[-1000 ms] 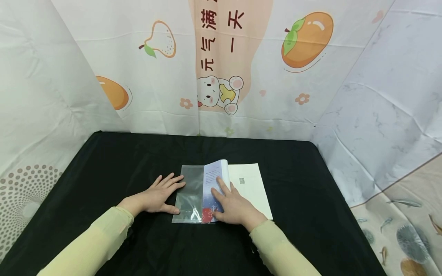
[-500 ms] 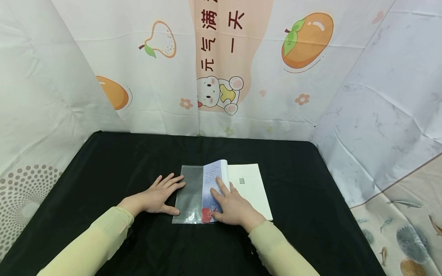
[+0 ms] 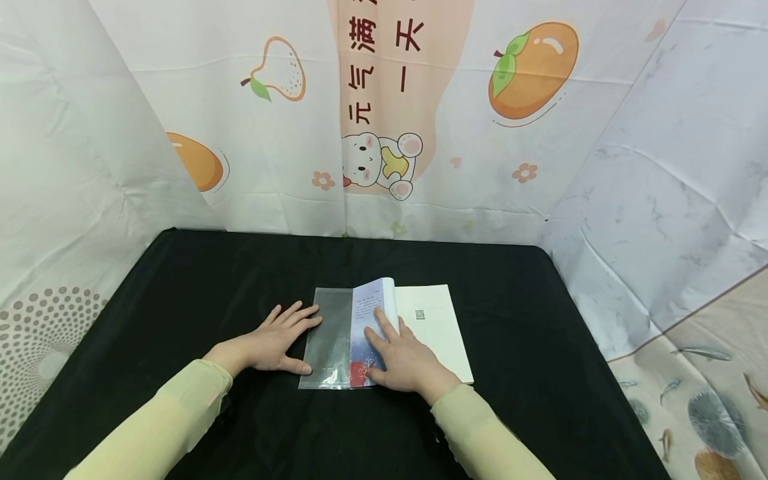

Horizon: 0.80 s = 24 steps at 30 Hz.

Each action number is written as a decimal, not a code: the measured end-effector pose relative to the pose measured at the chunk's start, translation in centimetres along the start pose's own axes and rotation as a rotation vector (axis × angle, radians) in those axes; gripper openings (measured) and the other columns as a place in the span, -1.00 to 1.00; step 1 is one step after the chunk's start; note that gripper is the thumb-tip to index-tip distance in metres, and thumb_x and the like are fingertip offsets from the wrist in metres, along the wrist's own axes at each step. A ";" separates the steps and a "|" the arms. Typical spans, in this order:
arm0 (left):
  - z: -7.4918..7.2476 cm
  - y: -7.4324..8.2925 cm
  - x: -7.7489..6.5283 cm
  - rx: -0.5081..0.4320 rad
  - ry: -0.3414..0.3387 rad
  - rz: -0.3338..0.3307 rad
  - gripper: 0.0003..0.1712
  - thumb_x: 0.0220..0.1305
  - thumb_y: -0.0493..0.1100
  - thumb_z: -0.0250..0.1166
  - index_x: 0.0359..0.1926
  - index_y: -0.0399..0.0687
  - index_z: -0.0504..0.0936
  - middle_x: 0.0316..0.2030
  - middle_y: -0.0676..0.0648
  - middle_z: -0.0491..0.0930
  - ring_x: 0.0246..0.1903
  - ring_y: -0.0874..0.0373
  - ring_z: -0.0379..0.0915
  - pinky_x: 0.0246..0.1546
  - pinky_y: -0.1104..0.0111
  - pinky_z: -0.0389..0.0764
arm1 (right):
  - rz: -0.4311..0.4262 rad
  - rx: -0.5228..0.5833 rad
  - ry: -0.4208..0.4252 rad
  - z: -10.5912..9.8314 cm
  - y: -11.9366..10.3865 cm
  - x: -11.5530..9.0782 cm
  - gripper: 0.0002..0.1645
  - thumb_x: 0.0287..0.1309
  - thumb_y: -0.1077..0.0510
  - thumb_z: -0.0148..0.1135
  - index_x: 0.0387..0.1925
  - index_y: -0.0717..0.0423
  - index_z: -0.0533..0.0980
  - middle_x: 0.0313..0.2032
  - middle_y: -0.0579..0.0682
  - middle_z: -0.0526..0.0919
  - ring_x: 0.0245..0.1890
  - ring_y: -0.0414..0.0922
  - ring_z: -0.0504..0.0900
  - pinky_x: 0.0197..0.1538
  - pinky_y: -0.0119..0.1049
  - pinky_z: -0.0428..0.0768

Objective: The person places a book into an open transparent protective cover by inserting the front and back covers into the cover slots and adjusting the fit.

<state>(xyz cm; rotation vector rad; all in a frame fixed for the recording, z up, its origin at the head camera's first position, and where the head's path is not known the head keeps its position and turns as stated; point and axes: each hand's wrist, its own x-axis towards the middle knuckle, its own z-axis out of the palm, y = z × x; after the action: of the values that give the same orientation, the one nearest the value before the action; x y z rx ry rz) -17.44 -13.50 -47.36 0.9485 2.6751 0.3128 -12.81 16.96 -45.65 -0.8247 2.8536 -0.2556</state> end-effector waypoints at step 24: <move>-0.2 0.2 0.0 -0.015 -0.018 -0.015 0.13 0.03 0.52 0.22 0.48 0.10 0.06 0.51 -0.01 -0.15 0.45 -0.13 -0.42 0.35 -0.24 -0.24 | 0.004 -0.038 -0.017 -0.2 -0.4 0.2 -0.11 0.16 -0.33 0.15 0.43 -0.08 0.18 0.50 0.09 -0.13 0.33 0.36 0.11 0.24 0.13 0.38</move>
<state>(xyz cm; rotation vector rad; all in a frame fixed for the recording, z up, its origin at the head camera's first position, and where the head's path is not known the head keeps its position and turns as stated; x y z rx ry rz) -17.39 -13.40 -47.16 0.9220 2.6591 0.3192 -12.76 16.53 -45.39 -0.8239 2.8526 -0.1931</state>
